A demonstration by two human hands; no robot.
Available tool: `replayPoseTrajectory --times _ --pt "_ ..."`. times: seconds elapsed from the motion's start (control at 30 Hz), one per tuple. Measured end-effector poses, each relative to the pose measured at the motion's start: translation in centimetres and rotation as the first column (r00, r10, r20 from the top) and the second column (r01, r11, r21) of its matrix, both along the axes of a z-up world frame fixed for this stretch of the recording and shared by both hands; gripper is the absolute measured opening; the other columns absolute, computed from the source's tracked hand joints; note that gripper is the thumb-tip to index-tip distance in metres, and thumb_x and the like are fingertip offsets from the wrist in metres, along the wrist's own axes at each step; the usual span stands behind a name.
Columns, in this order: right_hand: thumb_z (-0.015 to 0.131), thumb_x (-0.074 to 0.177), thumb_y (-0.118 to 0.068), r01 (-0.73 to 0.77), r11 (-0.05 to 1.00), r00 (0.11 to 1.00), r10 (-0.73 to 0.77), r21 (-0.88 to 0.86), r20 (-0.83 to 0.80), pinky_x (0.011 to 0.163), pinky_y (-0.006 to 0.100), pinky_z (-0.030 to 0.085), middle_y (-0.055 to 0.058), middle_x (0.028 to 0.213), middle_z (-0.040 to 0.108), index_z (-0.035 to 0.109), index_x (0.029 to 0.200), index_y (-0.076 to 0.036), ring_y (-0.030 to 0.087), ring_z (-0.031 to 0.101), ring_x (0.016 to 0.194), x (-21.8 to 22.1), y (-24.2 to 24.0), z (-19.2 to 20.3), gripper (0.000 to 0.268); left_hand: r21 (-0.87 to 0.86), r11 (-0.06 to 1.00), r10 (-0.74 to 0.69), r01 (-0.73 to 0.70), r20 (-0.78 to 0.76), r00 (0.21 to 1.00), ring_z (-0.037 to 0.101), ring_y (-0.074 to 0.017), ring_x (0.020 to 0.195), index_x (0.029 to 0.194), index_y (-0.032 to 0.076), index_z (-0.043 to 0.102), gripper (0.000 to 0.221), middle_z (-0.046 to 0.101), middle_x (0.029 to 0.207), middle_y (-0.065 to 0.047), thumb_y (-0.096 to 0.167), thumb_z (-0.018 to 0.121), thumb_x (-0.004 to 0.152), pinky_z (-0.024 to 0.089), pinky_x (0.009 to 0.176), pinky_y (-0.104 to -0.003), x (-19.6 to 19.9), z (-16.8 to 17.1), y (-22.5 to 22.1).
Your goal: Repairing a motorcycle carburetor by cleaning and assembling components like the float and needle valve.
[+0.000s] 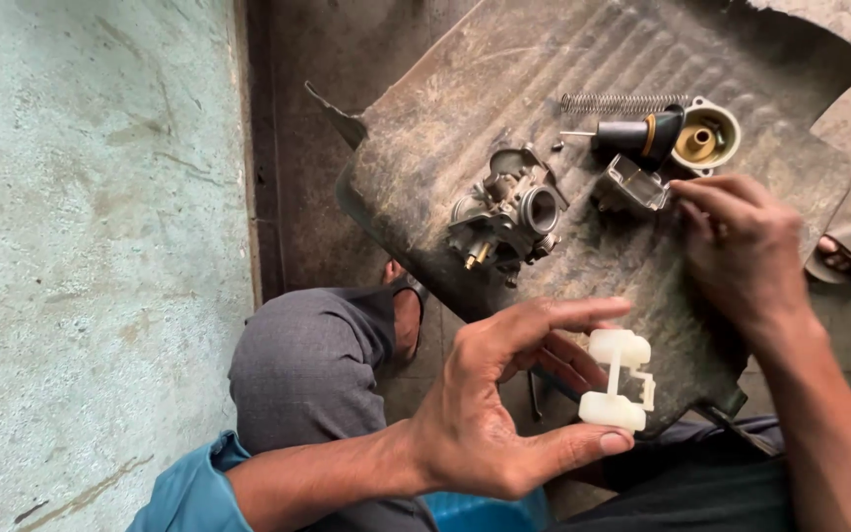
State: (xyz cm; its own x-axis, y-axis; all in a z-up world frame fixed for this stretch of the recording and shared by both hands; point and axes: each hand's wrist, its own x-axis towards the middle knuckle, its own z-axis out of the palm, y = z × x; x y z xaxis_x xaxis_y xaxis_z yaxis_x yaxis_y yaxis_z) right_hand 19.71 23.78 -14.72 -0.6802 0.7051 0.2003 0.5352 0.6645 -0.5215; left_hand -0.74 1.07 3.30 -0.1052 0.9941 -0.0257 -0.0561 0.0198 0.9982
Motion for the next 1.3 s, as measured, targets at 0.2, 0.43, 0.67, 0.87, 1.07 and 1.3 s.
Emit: replayPoseTrajectory --times 0.2,0.43,0.67,0.87,1.07,1.3 --pt "0.074 0.1 -0.002 -0.022 0.977 0.999 0.013 0.214 0.043 0.089 0.038 0.061 0.013 0.107 0.07 0.078 0.12 -0.005 0.025 0.071 0.094 -1.9 -0.5 0.4 0.02 0.056 0.998 -0.035 0.036 -0.014 0.999 0.073 -0.012 0.098 0.139 0.004 0.063 0.057 0.072 0.117 -0.008 0.022 0.085 0.09 0.063 0.093 -0.023 0.4 -1.2 -0.6" --pt "0.077 0.096 -0.005 0.023 1.0 0.999 -0.024 0.019 0.028 0.082 0.038 0.06 0.014 0.111 0.069 0.078 0.116 -0.006 0.026 0.072 0.089 -1.9 -0.6 2.8 0.02 0.062 0.997 -0.046 0.047 -0.028 0.999 0.075 -0.0115 0.098 0.138 0.004 0.063 0.057 0.072 0.118 -0.008 0.025 0.085 0.09 0.063 0.092 -0.023 0.4 -0.9 -0.3" --pt "0.078 0.093 -0.005 -0.01 0.999 0.996 0.007 0.043 0.086 0.079 0.037 0.059 0.014 0.108 0.069 0.074 0.106 -0.001 0.025 0.071 0.088 -1.6 -0.3 2.9 0.014 0.061 0.997 -0.034 0.036 -0.035 0.999 0.075 -0.0122 0.098 0.137 0.003 0.064 0.056 0.074 0.115 -0.008 0.026 0.085 0.09 0.065 0.093 -0.023 0.4 -1.2 -0.4" --pt "0.079 0.09 -0.005 -0.031 0.997 0.988 0.019 0.071 0.154 0.079 0.037 0.06 0.013 0.1 0.068 0.072 0.098 -0.001 0.024 0.07 0.084 -1.6 -0.2 2.9 0.012 0.05 0.998 -0.04 0.037 0.052 0.998 0.073 -0.0136 0.108 0.141 0.001 0.06 0.059 0.072 0.121 -0.01 0.02 0.085 0.09 0.063 0.103 -0.026 0.3 -0.8 -0.3" --pt "0.079 0.092 -0.007 -0.05 0.998 0.995 0.045 0.046 0.092 0.076 0.032 0.06 0.013 0.098 0.07 0.073 0.094 0.0 0.019 0.071 0.078 -1.1 0.0 2.5 0.01 0.018 0.998 -0.062 0.059 0.233 0.97 0.067 -0.0146 0.116 0.147 -0.002 0.055 0.064 0.065 0.129 -0.011 0.012 0.084 0.091 0.057 0.11 -0.03 0.2 -1.4 -0.3" --pt "0.08 0.104 -0.01 0.163 0.952 0.971 -0.202 -0.26 -0.13 0.075 0.029 0.055 0.012 0.094 0.076 0.077 0.105 -0.001 0.013 0.072 0.081 1.2 -1.7 5.1 0.01 0.024 0.989 -0.142 0.147 0.439 0.887 0.065 -0.015 0.121 0.143 -0.003 0.057 0.061 0.065 0.131 -0.011 0.011 0.086 0.091 0.056 0.119 -0.031 -0.2 -1.3 -0.7"
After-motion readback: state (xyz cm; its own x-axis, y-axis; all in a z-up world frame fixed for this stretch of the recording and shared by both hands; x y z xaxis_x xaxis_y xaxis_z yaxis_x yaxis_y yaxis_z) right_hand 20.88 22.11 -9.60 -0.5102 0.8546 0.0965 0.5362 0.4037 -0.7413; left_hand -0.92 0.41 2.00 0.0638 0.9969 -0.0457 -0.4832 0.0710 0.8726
